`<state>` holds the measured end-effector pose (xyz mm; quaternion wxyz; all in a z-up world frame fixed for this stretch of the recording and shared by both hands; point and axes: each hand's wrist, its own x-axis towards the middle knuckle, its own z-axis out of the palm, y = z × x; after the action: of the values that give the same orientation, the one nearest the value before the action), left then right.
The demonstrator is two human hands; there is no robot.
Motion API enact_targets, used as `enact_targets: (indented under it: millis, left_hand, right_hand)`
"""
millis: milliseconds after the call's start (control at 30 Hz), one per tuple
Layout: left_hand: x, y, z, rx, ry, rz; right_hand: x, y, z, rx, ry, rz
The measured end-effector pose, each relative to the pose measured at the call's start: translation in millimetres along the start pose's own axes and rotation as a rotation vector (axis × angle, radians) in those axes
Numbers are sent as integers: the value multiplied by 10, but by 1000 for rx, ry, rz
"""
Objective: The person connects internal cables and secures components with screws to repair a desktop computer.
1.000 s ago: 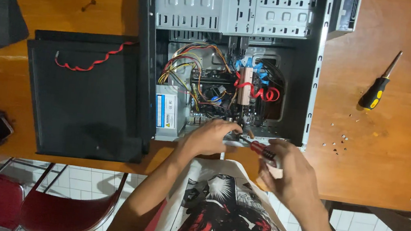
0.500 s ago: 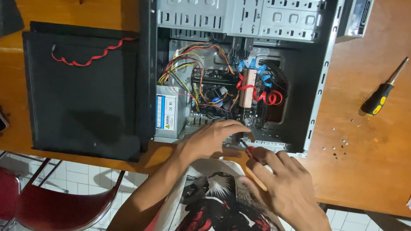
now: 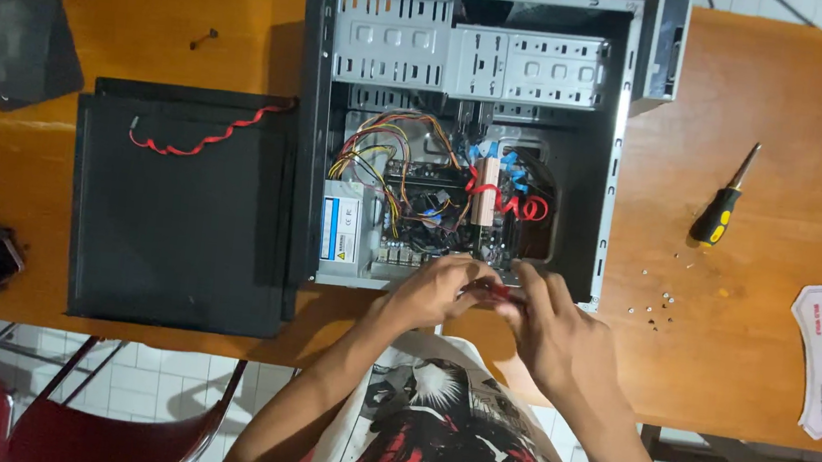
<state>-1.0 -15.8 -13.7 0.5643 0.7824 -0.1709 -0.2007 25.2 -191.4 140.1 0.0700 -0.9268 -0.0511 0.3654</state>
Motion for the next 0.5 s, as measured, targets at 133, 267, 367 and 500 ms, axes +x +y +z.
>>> enact_targets:
  millis: [133, 267, 367, 500]
  left_hand:
    - [-12, -100, 84, 47, 81, 113]
    - [-66, -180, 114, 82, 131, 150]
    - [-45, -260, 174, 108, 158, 157]
    - [9, -334, 248, 172, 206, 96]
  right_hand:
    - [5, 133, 127, 72, 359, -364]
    - [-91, -54, -63, 4, 581, -687]
    - [-42, -60, 20, -19, 387, -471]
    - [68, 70, 196, -39, 385, -552]
